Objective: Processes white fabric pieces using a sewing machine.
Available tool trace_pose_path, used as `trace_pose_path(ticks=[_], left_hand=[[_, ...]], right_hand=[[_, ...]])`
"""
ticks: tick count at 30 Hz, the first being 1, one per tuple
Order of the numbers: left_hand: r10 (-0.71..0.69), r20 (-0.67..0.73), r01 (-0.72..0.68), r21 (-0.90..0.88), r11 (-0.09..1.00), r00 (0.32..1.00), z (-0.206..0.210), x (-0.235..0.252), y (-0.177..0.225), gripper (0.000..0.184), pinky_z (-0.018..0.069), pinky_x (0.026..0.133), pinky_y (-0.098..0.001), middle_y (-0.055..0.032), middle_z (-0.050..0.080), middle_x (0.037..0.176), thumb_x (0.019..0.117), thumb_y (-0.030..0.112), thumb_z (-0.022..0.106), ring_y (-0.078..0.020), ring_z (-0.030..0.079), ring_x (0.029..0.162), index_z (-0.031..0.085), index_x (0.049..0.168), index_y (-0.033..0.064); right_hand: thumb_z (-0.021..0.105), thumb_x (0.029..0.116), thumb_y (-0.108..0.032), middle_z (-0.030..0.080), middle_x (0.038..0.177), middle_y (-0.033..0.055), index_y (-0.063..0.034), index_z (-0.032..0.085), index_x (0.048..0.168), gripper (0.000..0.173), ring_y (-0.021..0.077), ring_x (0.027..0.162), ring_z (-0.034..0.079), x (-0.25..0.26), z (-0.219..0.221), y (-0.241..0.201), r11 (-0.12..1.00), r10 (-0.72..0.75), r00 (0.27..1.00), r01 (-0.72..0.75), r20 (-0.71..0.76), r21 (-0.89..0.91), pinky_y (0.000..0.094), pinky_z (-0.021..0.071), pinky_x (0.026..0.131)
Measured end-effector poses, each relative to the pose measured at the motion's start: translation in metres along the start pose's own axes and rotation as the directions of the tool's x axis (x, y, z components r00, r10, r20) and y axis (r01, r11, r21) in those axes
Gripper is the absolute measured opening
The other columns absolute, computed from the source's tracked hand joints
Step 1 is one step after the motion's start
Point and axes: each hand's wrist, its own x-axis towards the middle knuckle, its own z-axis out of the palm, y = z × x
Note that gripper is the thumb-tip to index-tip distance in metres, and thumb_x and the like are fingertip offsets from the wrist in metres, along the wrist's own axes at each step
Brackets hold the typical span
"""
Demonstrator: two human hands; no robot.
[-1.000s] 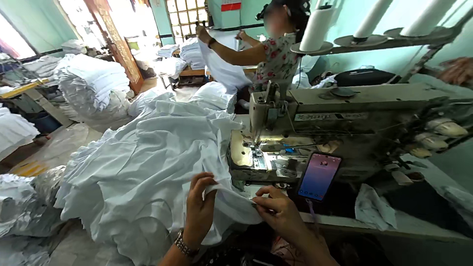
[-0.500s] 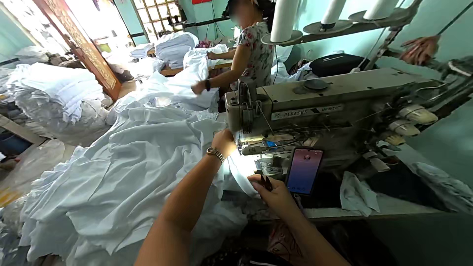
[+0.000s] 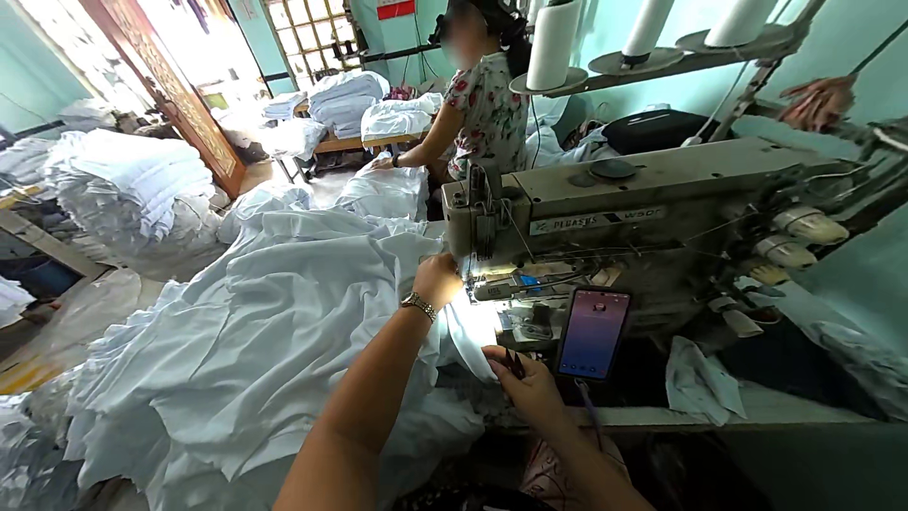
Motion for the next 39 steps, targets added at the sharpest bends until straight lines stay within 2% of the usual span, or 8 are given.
trace_pose_path(ticks=[6,14,21,28,32,34,36,39], left_hand=[[-0.009,0.003,0.009,-0.031,0.999,1.0,-0.003,-0.004,0.002,0.025,0.0513,0.094,-0.0576,-0.0211,0.071,0.109,0.0883,0.014,0.075,-0.0366,0.067,0.107,0.071,0.109,0.0002],[0.044,0.043,-0.043,-0.028,0.999,0.998,-0.002,0.005,-0.003,0.028,0.0489,0.1,-0.0537,-0.0174,0.071,0.115,0.0946,0.022,0.066,-0.0321,0.066,0.113,0.072,0.114,0.0027],[0.069,0.012,-0.068,-0.062,0.996,0.998,0.0,0.006,-0.007,0.025,0.0509,0.095,-0.056,-0.017,0.073,0.108,0.0949,0.022,0.068,-0.033,0.068,0.107,0.073,0.111,0.0037],[0.12,-0.039,-0.123,-0.102,0.987,0.992,0.002,-0.002,-0.011,0.022,0.0523,0.089,-0.0582,-0.0159,0.073,0.104,0.0964,0.022,0.07,-0.0334,0.069,0.101,0.073,0.11,0.0054],[0.233,-0.086,-0.245,-0.175,0.954,0.969,0.0,-0.008,-0.027,0.026,0.0524,0.098,-0.0524,-0.0177,0.07,0.117,0.0958,0.014,0.07,-0.0312,0.067,0.11,0.069,0.12,0.0031],[0.273,-0.157,-0.291,-0.108,0.951,0.949,-0.001,-0.025,-0.037,0.037,0.0542,0.098,-0.0486,-0.0181,0.063,0.127,0.0929,0.008,0.069,-0.0302,0.064,0.114,0.062,0.129,0.0042],[0.355,-0.225,-0.349,0.065,0.935,0.908,-0.003,-0.054,-0.04,0.041,0.0508,0.104,-0.0517,-0.0167,0.061,0.135,0.0942,0.011,0.066,-0.0315,0.061,0.124,0.062,0.135,0.0056],[0.506,-0.139,-0.457,0.278,0.845,0.851,0.005,-0.098,-0.04,0.03,0.0467,0.108,-0.0509,-0.011,0.067,0.13,0.1025,0.019,0.053,-0.0286,0.062,0.125,0.068,0.126,0.0066]], right_hand=[[0.061,0.095,-0.003,0.077,0.105,-0.0003,-0.0012,0.075,0.112,0.022,-0.0029,0.068,0.065,0.005,0.007,0.027,0.992,-0.041,0.998,0.046,-0.047,0.119,0.0146,0.0535,0.058],[0.062,0.0929,-0.003,0.077,0.1,-0.0011,-0.0022,0.075,0.111,0.023,-0.0022,0.061,0.062,0.003,0.007,0.026,0.993,0.003,0.998,0.005,-0.059,0.121,0.0145,0.0511,0.052],[0.07,0.0877,-0.007,0.073,0.079,-0.004,-0.0071,0.077,0.112,0.026,-0.0022,0.053,0.056,-0.001,0.004,0.016,0.989,0.049,0.998,-0.044,-0.026,0.143,0.014,0.0477,0.048],[0.069,0.092,-0.007,0.073,0.083,-0.0037,-0.0064,0.075,0.116,0.025,-0.0024,0.054,0.055,-0.009,-0.002,-0.003,0.992,0.065,0.998,-0.066,0.007,0.108,0.0133,0.0473,0.049],[0.068,0.0947,-0.008,0.07,0.082,-0.0022,-0.0074,0.074,0.117,0.023,0.0002,0.053,0.055,-0.004,-0.008,-0.013,0.986,0.156,0.985,-0.159,0.068,0.045,0.0161,0.0478,0.049],[0.068,0.0956,-0.01,0.069,0.081,-0.0015,-0.0079,0.074,0.118,0.023,0.0014,0.053,0.055,-0.001,-0.013,-0.016,0.987,0.158,0.981,-0.16,0.112,0.013,0.018,0.0482,0.05],[0.068,0.0962,-0.012,0.069,0.08,-0.0019,-0.0092,0.075,0.117,0.022,0.0014,0.053,0.054,0.001,-0.015,-0.018,0.988,0.155,0.979,-0.157,0.13,0.006,0.0182,0.048,0.05],[0.069,0.0959,-0.012,0.07,0.08,-0.003,-0.01,0.075,0.115,0.021,0.0008,0.054,0.053,0.0,-0.011,-0.015,0.989,0.142,0.985,-0.146,0.101,0.038,0.0175,0.0463,0.05]])
